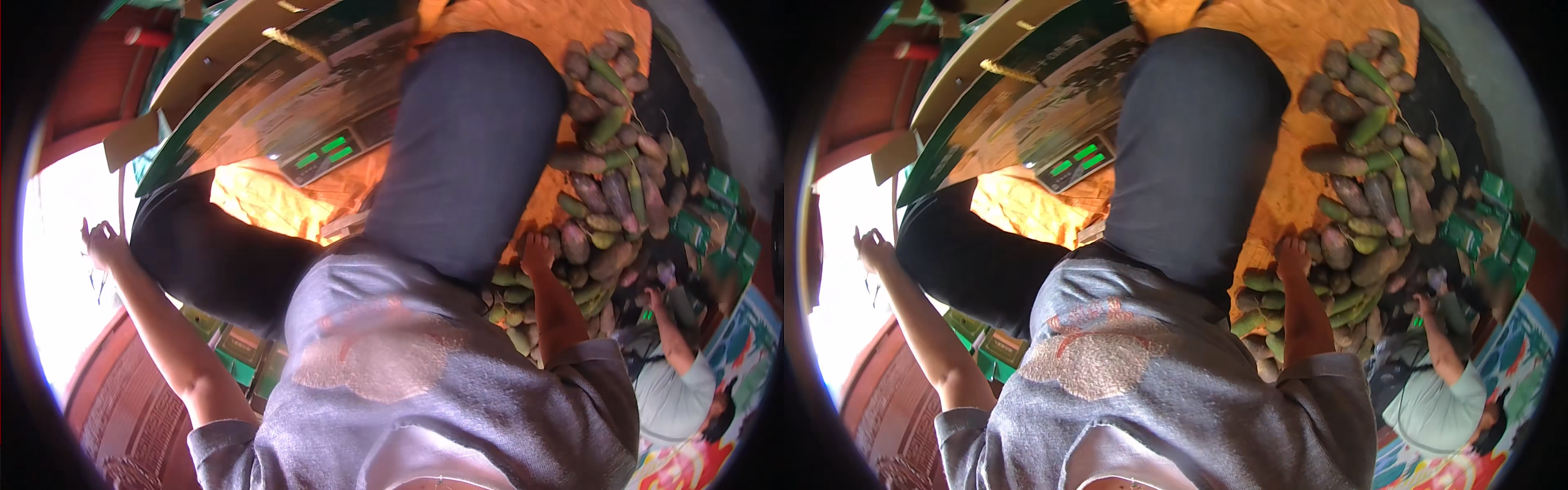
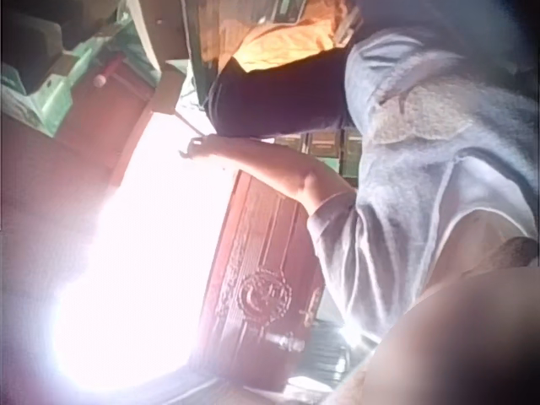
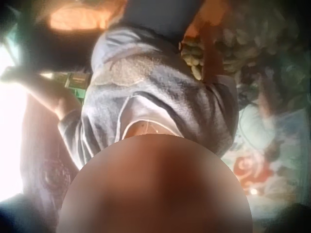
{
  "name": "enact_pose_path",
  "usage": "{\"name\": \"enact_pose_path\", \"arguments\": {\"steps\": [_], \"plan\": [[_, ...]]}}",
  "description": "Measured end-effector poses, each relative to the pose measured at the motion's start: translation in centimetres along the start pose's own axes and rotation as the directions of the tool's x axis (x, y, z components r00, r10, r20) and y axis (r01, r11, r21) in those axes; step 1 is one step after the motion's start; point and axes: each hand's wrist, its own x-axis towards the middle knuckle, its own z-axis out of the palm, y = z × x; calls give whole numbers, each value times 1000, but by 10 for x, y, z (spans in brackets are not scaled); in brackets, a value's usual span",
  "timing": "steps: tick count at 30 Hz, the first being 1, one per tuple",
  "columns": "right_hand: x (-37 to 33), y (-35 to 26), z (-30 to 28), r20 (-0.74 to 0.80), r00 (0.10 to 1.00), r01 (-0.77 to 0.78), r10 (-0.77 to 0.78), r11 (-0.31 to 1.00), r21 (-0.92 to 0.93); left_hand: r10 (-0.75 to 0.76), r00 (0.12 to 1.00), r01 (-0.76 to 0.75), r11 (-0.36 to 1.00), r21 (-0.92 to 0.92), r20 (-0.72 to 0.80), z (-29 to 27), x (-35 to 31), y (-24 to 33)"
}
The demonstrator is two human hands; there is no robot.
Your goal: Weigh and pack sweet potatoes into boxes for shipping.
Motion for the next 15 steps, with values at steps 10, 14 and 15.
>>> {"name": "enact_pose_path", "arguments": {"steps": [10, 14, 15], "plan": [[2, 27, -40, 165, 983, -52, 81, 984, -169, -893, 362, 502, -54, -863, 266, 56, -90, 180], [39, -11, -74, -20, 999, -40, 42, 996, 81, -906, 349, 510, -32, -860, 240, 47, -89, 188], [53, -9, -62, -21, 998, -63, 65, 995, 83, -909, 331, 519, -50, -853, 255, 57, -84, 201]]}}
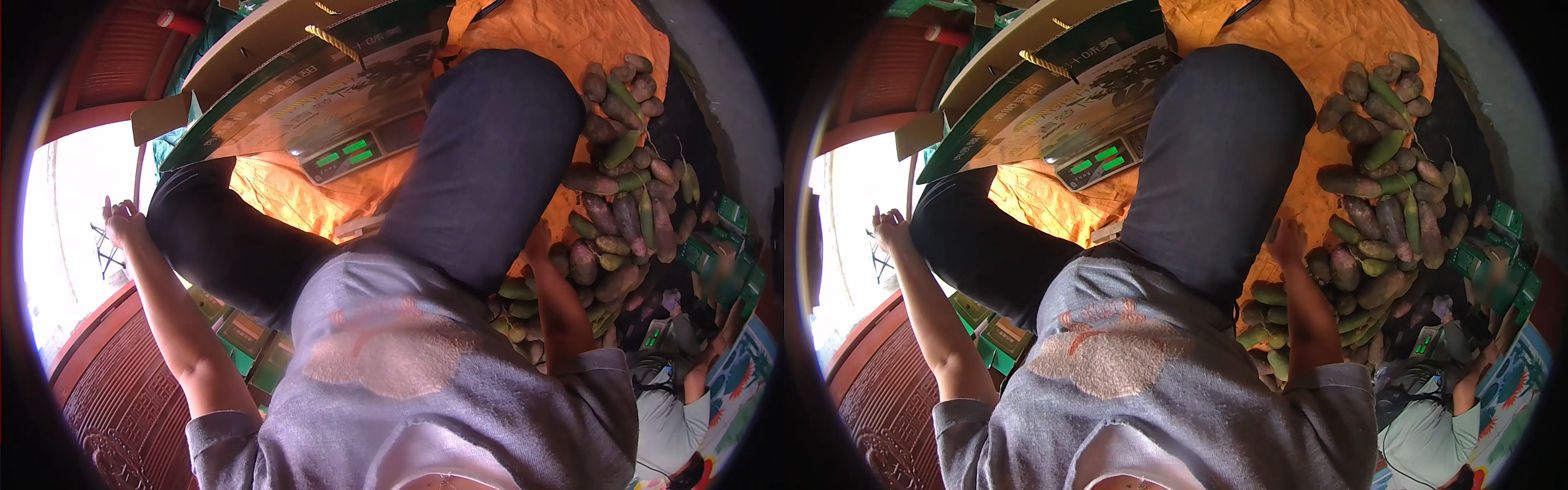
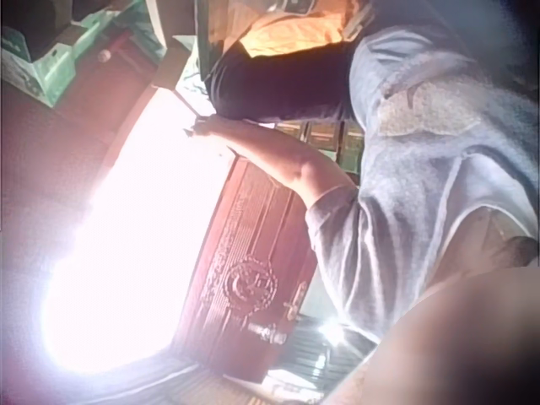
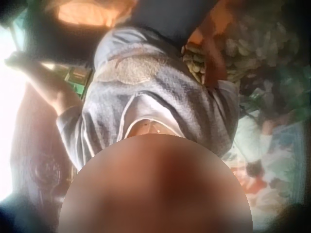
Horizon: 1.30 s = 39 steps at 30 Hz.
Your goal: Weigh and pack sweet potatoes into boxes for shipping.
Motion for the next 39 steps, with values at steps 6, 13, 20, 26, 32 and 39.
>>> {"name": "enact_pose_path", "arguments": {"steps": [6, 13, 20, 26, 32, 39], "plan": [[16, -62, -63, -311, 949, 62, 42, 946, 317, 23, 998, -24, 1000, 20, 50, -18, 19, -2], [7, -26, -105, -347, 925, 190, 154, 605, 774, 39, 998, -40, 999, 19, 54, 6, -8, -1], [30, 20, -176, -373, 900, 363, 226, 84, 928, 644, 557, -820, 526, 224, 524, 43, -93, 30], [41, 27, -235, -338, 906, 417, 256, -393, 819, 337, -128, -911, 332, -245, 933, 114, -209, 86], [-49, -65, -496, -882, 471, 539, 33, 780, 317, 17, -267, -861, 444, -246, 964, 115, -220, 65], [-137, -259, -622, -801, 381, 848, -462, 519, 103, 20, -444, -811, 415, -412, 896, 107, -212, 64]]}}
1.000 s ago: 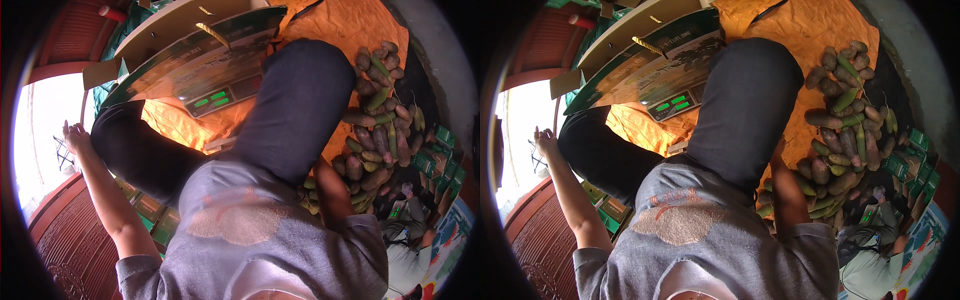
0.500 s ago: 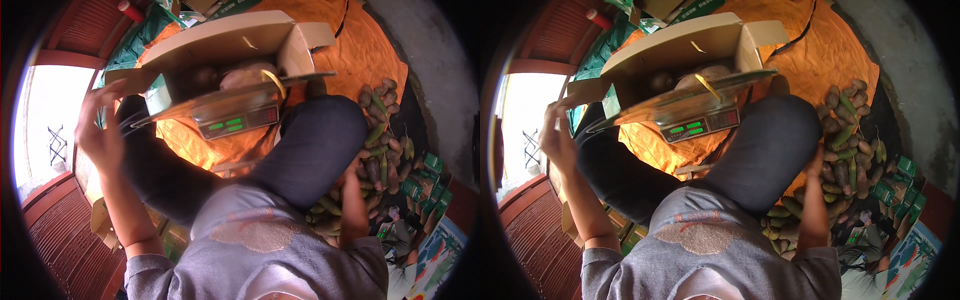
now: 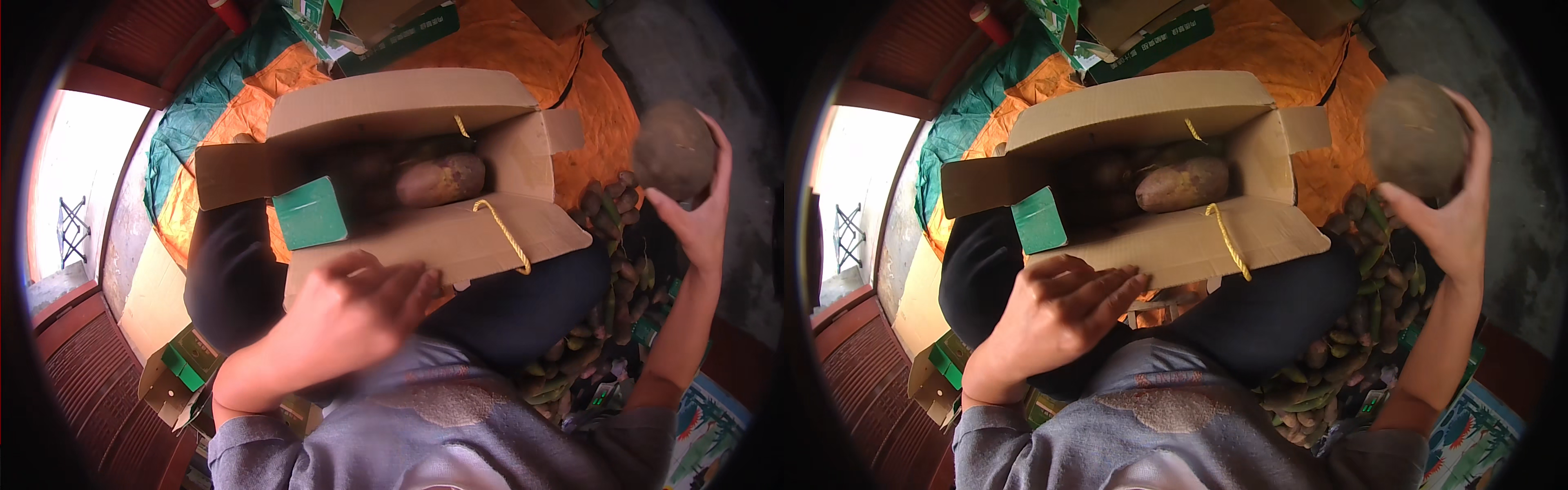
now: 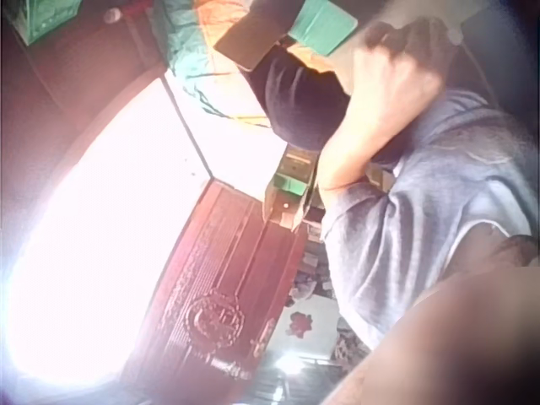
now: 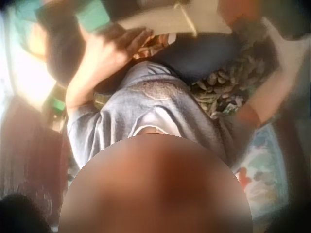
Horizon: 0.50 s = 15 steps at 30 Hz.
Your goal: Weigh and pack sweet potatoes into boxes for shipping.
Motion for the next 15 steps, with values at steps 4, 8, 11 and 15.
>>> {"name": "enact_pose_path", "arguments": {"steps": [4, 8, 11, 15], "plan": [[49, -54, 77, 467, 846, 330, -258, 941, -79, 24, 999, -23, 999, 28, -37, 4, -8, -1], [59, -59, 178, 737, 623, 435, -263, 899, -47, 39, 997, -37, 999, 30, -72, 11, -15, -5], [57, -65, 231, 868, 466, 525, -171, 843, -116, 78, 990, -73, 996, 47, -121, 15, -13, -10], [57, -71, 277, 909, 403, 586, -108, 793, -166, 12, 985, -12, 1000, 5, -174, 21, -8, -10]]}}
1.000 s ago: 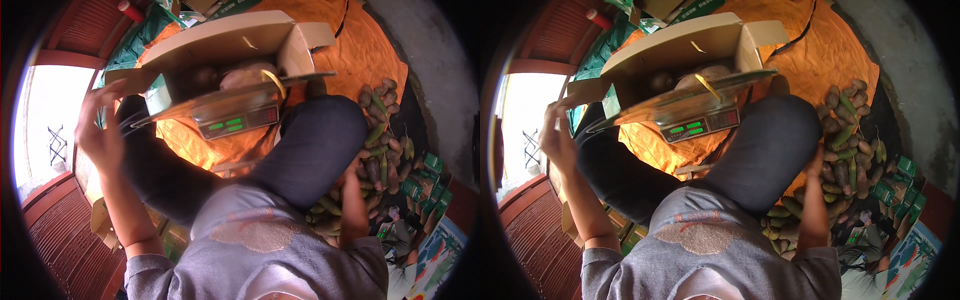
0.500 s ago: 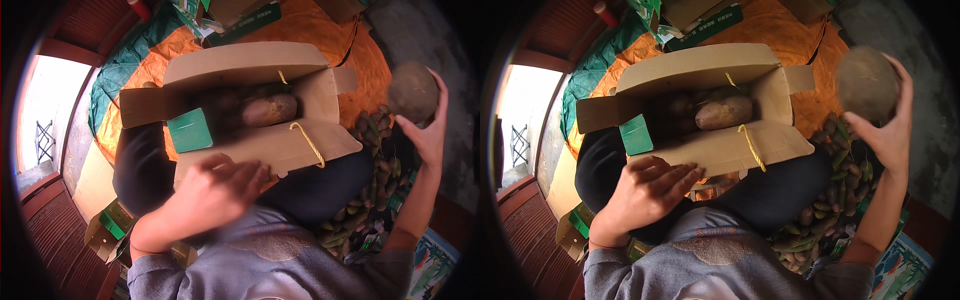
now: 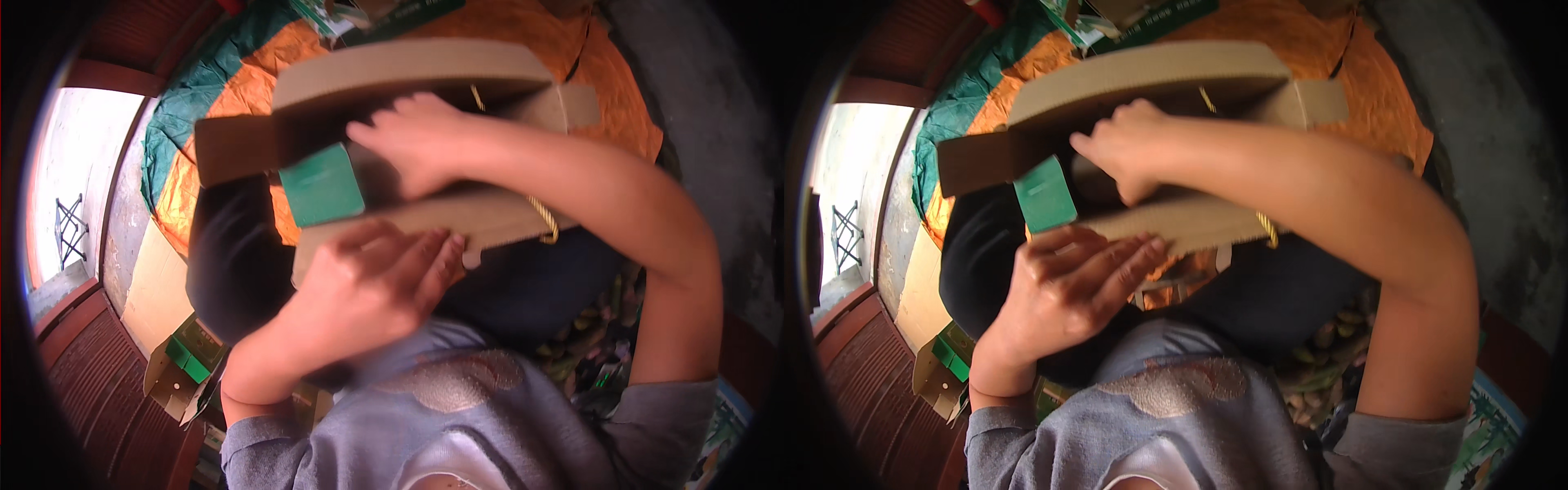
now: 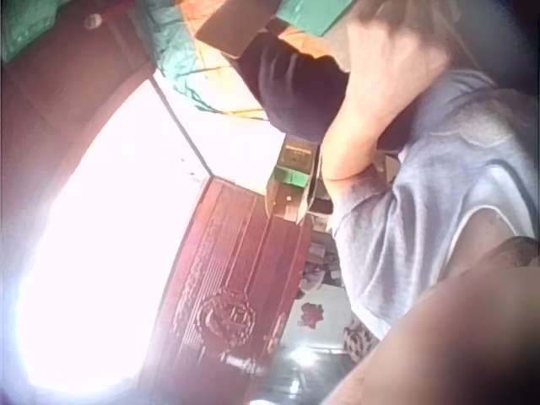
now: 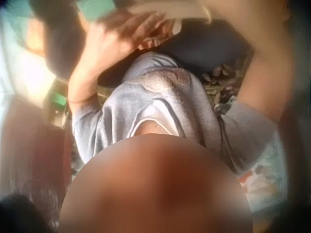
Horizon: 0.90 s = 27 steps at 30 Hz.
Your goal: Weigh and pack sweet potatoes into boxes for shipping.
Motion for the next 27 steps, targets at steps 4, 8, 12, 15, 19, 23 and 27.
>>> {"name": "enact_pose_path", "arguments": {"steps": [4, 8, 12, 15, 19, 23, 27], "plan": [[22, -14, 5, 6, 1000, 22, -22, 999, 31, -45, 996, 46, 999, 18, -73, 9, -3, 0], [8, -13, -6, -29, 998, -51, 49, 997, -53, -51, 993, 59, 996, 67, -105, 12, 2, -3], [-69, 7, -40, -259, 964, -3, 53, 982, 190, -75, 991, 88, 989, 121, -110, 5, -4, -2], [-156, 59, -33, -670, 689, 71, 276, 894, 442, -22, 977, 43, 994, 98, -211, 0, -1, 3], [-263, 67, 15, -594, 280, 480, 754, 426, 767, -66, 895, 111, 991, 78, -442, -19, -10, -6], [-317, 126, 97, -269, 253, 754, 929, -15, 657, -221, 702, 205, 973, -105, -677, -35, -28, -25], [-313, 94, 117, -61, 100, 928, 993, -71, 367, -430, 479, 436, 873, -218, -765, -62, -53, -28]]}}
